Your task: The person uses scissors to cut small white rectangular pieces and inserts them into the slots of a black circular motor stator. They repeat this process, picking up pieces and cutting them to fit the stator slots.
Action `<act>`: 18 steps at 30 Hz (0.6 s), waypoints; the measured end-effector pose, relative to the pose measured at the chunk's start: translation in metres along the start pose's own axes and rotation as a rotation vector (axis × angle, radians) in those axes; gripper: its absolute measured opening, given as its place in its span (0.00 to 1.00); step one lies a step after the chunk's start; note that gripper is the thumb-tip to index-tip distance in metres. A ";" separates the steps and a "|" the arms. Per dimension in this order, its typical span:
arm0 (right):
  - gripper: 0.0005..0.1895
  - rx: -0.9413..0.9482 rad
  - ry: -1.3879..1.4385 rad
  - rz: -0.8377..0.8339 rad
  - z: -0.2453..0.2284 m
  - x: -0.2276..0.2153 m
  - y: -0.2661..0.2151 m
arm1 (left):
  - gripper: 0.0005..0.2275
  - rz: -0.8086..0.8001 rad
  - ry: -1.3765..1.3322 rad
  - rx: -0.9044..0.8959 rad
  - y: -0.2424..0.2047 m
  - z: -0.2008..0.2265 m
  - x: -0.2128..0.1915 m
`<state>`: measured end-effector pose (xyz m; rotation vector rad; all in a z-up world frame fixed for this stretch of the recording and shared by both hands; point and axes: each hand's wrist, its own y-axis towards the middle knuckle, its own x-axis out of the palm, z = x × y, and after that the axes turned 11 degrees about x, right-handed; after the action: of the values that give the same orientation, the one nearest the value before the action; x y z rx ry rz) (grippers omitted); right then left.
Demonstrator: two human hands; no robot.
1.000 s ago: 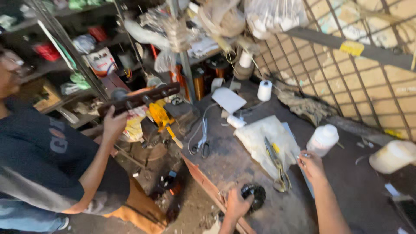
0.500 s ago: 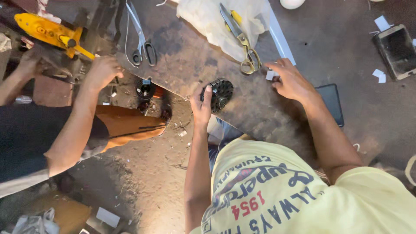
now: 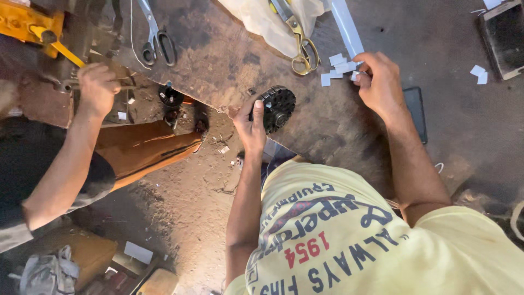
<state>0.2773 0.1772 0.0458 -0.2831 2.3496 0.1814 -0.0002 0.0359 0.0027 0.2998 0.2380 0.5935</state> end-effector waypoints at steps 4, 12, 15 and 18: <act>0.16 0.046 0.249 -0.032 0.003 0.006 0.010 | 0.13 -0.061 0.093 -0.004 -0.001 0.008 0.004; 0.16 0.034 0.340 -0.105 0.007 0.005 0.017 | 0.12 -0.139 0.066 -0.029 0.009 0.022 0.006; 0.16 -0.029 0.226 -0.008 0.001 -0.006 0.006 | 0.12 -0.179 0.102 0.009 0.012 0.037 0.005; 0.16 -0.021 0.225 0.013 -0.026 -0.005 0.003 | 0.16 -0.177 0.185 0.194 0.027 0.054 0.004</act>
<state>0.2626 0.1751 0.0683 -0.3118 2.5738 0.1892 0.0055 0.0482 0.0618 0.4067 0.4970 0.4234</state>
